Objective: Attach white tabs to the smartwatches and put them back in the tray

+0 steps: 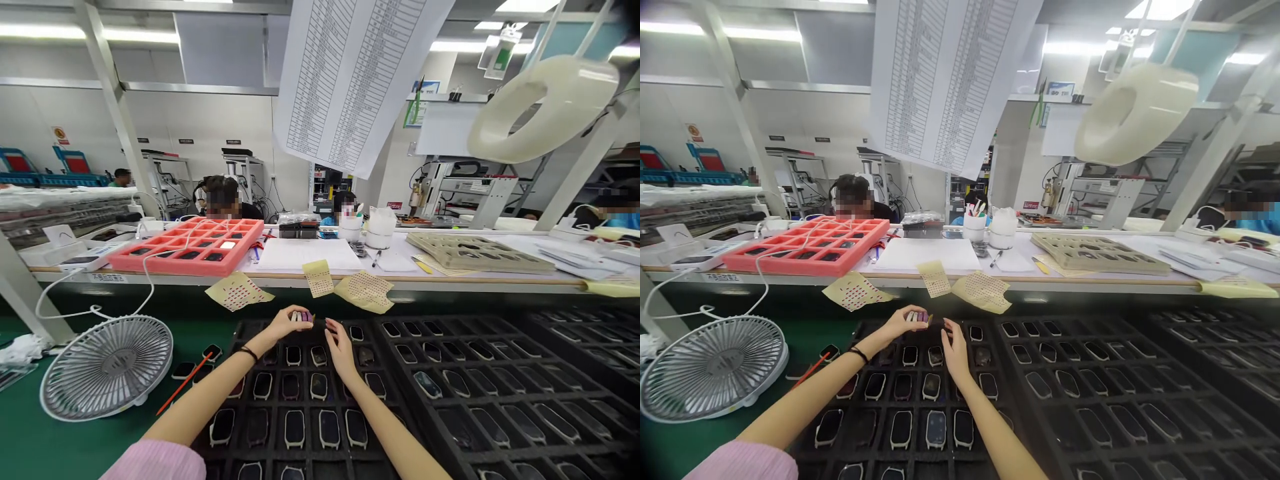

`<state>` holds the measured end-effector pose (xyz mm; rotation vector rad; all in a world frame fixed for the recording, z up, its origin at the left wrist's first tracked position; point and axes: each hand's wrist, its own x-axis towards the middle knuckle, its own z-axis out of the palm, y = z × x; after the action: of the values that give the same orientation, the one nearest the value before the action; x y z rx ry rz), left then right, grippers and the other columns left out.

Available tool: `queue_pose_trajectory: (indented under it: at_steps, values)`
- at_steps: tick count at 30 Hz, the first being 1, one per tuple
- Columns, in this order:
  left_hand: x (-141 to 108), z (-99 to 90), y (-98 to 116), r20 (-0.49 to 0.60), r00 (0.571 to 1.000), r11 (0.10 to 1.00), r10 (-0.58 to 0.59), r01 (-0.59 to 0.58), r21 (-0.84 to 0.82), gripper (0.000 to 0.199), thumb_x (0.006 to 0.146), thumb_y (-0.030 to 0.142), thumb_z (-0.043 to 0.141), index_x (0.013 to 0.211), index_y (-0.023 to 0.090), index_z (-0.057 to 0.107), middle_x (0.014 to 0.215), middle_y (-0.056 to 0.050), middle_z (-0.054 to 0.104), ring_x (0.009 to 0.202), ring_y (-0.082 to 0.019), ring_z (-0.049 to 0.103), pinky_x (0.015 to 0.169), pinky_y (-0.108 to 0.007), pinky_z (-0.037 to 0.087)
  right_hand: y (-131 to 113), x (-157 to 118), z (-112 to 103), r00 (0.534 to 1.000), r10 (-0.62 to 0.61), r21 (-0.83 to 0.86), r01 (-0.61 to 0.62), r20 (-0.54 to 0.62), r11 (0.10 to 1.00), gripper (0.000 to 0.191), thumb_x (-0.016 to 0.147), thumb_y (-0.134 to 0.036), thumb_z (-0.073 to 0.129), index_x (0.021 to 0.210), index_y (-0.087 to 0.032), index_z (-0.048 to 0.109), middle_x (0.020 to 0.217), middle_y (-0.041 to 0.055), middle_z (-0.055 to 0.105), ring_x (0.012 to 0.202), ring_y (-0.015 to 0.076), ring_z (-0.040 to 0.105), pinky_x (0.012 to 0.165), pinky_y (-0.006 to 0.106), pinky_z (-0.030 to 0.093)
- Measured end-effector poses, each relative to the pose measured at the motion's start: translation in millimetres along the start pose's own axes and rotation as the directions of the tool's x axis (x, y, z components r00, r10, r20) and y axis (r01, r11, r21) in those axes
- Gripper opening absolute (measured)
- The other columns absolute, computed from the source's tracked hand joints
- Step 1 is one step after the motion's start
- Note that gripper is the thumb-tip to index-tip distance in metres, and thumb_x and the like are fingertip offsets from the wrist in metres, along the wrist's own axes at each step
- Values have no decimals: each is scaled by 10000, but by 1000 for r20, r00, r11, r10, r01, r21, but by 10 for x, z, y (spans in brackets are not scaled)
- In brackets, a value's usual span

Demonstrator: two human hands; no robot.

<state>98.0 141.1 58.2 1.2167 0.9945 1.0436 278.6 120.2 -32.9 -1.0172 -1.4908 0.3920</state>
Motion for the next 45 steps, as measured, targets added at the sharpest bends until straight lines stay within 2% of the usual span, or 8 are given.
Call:
queue_pose_trajectory:
  at_steps: [5,12,17,23,31,35,39,45]
  values:
    - [-596,-68,-157,-61,979,906,-197,158,-393,131,748,173,740,864,146,687,866,-64,711,752,-140,669,736,-255,553,-441,-109,-3,967,-174,17,174,186,985,347,922,-276,488,1257,-242,571,1302,88,600,1223,230,538,1049,445,423]
    - [-1265,-250,-183,-82,934,722,-347,210,-659,29,822,106,661,795,109,670,797,-67,705,680,-130,673,683,-250,572,-989,-261,183,780,-499,120,492,377,862,422,940,-152,454,1333,-297,508,1293,55,616,1208,214,561,1040,491,439]
    - [-1502,-392,-137,-82,926,670,-368,203,-714,39,824,82,640,810,98,673,813,-78,708,695,-142,671,674,-259,566,-1259,-291,273,777,-513,183,480,366,858,370,926,-176,502,1273,-284,574,1211,56,670,1104,213,637,986,456,501]
    - [-1650,-507,-155,-61,954,659,-294,156,-736,90,752,89,708,828,129,681,833,-56,705,725,-146,659,699,-263,552,-1521,-338,355,822,-387,174,346,418,922,281,910,-238,547,1167,-273,656,1174,58,690,1080,219,650,926,413,546]
    - [-1770,-655,-188,-38,967,706,-253,157,-691,262,651,147,796,895,149,702,884,-63,706,781,-166,650,719,-275,538,-1570,-368,360,729,-447,198,406,518,892,342,914,-150,451,1171,-272,641,1273,66,629,1138,208,611,942,385,527]
    - [-1806,-681,-148,-23,972,732,-232,159,-663,339,606,176,829,925,153,719,942,-75,708,803,-168,642,714,-265,531,-1661,-410,359,793,-340,215,267,505,940,317,889,-147,466,1152,-239,617,1222,91,639,1094,212,621,925,388,523]
    - [-1816,-681,-104,-3,973,752,-231,176,-635,393,602,200,835,974,149,719,989,-88,699,834,-174,637,732,-260,519,-1740,-439,419,879,-70,129,10,471,992,206,814,-273,627,1009,-208,617,879,53,630,733,175,616,612,282,541]
    - [-1803,-672,-100,-15,973,780,-232,177,-600,481,549,239,869,996,146,718,976,-92,694,838,-185,631,734,-269,514,-1657,-424,489,807,221,130,-343,547,930,190,732,-328,680,838,-206,581,679,-21,549,608,139,535,476,226,431]
